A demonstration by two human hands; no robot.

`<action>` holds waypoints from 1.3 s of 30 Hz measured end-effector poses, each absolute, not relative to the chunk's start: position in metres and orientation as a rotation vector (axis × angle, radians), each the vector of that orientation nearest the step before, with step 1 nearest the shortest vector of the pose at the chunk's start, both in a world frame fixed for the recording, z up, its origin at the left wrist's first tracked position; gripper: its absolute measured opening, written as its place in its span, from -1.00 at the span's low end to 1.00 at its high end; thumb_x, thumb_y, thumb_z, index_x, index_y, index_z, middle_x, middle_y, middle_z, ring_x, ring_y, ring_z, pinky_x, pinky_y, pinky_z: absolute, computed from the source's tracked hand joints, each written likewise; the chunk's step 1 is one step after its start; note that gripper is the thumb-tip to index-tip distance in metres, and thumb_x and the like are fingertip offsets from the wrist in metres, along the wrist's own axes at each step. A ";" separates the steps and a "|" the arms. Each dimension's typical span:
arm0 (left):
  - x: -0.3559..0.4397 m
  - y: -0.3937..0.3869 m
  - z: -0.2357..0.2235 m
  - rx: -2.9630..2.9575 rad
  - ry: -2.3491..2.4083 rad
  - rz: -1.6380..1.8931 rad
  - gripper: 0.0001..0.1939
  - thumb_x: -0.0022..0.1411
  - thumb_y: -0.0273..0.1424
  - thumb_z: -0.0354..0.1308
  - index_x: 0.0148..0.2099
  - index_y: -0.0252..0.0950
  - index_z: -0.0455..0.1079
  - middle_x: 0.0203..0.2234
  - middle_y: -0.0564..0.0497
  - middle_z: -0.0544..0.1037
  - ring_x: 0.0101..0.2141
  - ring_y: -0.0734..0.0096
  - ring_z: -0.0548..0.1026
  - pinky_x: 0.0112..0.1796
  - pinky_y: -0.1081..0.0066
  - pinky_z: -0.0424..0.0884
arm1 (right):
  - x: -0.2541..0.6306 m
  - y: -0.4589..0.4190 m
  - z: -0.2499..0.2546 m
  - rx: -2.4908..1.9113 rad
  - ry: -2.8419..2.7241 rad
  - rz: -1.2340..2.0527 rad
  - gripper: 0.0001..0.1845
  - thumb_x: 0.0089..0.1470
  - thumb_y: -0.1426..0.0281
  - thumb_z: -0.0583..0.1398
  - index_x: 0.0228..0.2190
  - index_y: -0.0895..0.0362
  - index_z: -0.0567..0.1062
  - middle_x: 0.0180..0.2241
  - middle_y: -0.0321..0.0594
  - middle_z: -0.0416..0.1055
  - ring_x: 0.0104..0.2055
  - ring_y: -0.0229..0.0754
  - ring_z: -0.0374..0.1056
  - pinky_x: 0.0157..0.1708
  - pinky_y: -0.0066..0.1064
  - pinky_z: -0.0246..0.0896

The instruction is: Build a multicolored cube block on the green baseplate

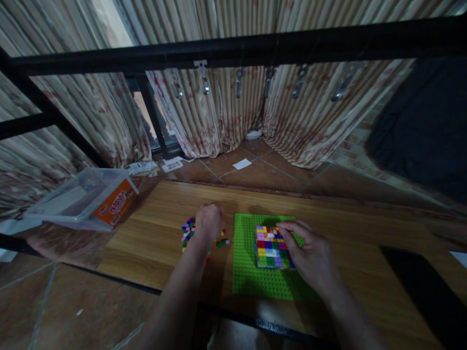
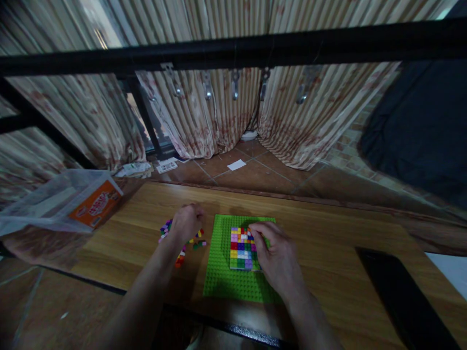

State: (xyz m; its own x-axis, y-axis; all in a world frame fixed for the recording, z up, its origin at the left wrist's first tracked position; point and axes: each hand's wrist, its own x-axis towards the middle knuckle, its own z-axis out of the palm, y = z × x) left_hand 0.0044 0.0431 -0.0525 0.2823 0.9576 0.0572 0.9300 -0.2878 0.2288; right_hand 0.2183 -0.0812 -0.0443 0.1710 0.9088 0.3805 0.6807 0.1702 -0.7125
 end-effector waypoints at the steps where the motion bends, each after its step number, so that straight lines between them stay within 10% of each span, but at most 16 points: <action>1: 0.004 0.042 -0.051 2.386 1.789 0.269 -0.70 0.11 -0.58 -0.01 -0.21 -0.33 0.53 -0.27 -0.19 0.59 -0.19 0.16 0.51 -0.12 0.31 0.31 | 0.218 -0.081 -0.044 -1.567 -1.574 0.328 -0.78 0.21 0.28 0.08 -0.30 0.04 0.52 -0.25 -0.23 0.51 -0.19 -0.16 0.43 -0.16 -0.32 0.30; 13: 0.025 0.017 -0.027 1.325 1.095 0.978 -0.75 0.06 -0.29 0.25 -0.23 -0.33 0.54 -0.39 -0.01 0.59 -0.37 0.42 0.50 -0.26 0.42 0.40 | 0.214 -0.081 -0.039 -1.476 -1.379 0.353 -0.79 0.16 0.28 0.12 -0.29 0.04 0.54 -0.30 -0.22 0.52 -0.22 -0.15 0.44 -0.19 -0.29 0.34; 39: 0.072 -0.020 -0.015 0.899 0.692 0.771 -0.77 -0.18 -0.40 0.43 -0.42 -0.37 0.52 -0.53 0.04 0.57 -0.49 0.50 0.52 -0.30 0.44 0.46 | 0.213 -0.090 -0.026 -1.331 -1.442 0.386 -0.84 0.16 0.31 0.17 -0.31 0.01 0.58 -0.31 -0.25 0.48 -0.25 -0.20 0.42 -0.27 -0.38 0.34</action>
State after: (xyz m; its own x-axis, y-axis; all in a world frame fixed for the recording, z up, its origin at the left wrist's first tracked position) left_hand 0.0722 -0.0203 -0.0150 0.5425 0.8161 -0.1991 -0.2856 0.4021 0.8699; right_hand 0.2126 -0.0901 -0.0260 0.2110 0.8550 0.4737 0.5037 0.3202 -0.8024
